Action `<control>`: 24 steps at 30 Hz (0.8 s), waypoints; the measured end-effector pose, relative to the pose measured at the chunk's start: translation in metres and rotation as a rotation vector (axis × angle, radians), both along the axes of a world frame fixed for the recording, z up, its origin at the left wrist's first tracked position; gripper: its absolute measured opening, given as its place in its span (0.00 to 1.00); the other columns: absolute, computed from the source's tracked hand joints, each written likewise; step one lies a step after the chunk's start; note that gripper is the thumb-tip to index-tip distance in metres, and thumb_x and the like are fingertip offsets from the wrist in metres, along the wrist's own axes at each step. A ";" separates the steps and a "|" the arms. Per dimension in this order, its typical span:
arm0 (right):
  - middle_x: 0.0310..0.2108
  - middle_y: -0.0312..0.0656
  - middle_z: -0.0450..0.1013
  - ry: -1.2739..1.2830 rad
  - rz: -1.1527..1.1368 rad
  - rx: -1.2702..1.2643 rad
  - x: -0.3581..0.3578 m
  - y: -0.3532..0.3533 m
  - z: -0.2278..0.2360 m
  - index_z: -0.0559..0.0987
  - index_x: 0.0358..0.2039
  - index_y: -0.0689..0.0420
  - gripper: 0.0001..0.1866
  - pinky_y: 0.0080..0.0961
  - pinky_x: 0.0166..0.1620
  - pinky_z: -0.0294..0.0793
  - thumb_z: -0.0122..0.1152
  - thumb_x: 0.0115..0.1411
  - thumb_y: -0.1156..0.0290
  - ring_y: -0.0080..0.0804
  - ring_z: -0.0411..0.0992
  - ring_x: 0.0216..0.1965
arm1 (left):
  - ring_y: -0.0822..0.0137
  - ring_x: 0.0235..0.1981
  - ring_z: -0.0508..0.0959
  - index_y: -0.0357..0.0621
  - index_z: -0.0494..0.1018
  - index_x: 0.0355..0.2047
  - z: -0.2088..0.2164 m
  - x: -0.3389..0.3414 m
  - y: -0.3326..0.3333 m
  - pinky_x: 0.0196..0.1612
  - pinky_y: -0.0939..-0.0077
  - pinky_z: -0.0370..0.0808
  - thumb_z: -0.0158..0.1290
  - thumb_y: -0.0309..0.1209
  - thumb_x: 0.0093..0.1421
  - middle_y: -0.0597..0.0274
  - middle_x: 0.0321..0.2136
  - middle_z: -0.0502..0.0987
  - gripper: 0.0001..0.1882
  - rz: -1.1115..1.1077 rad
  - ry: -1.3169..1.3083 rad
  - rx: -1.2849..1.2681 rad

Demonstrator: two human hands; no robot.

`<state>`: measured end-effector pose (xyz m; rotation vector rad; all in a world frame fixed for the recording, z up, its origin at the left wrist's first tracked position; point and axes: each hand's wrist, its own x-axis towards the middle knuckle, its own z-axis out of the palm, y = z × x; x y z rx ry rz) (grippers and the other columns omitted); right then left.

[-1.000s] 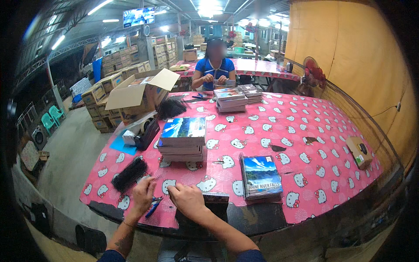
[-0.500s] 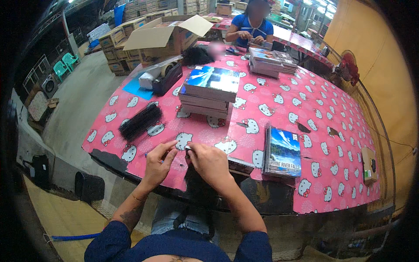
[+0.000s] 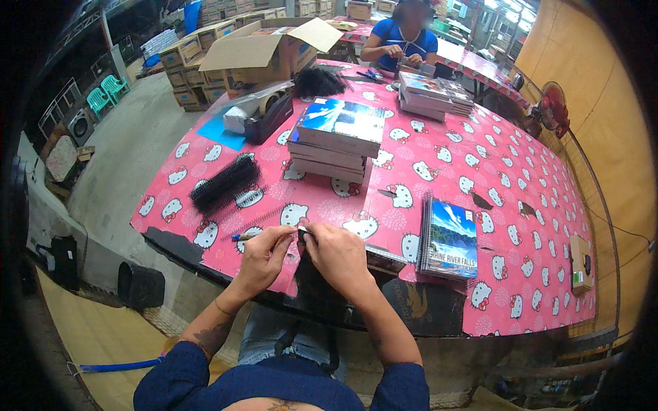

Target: The person assembles items using spiral binding and shears, handling notebooks and tools on a table.

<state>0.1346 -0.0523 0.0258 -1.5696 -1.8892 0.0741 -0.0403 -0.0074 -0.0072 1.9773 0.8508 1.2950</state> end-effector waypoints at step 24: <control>0.39 0.49 0.76 0.056 0.108 -0.007 0.009 -0.001 0.004 0.78 0.39 0.60 0.10 0.43 0.40 0.77 0.61 0.60 0.69 0.51 0.77 0.37 | 0.52 0.34 0.78 0.46 0.74 0.45 0.026 -0.008 0.050 0.35 0.61 0.75 0.57 0.38 0.62 0.52 0.32 0.73 0.14 -0.324 0.532 0.260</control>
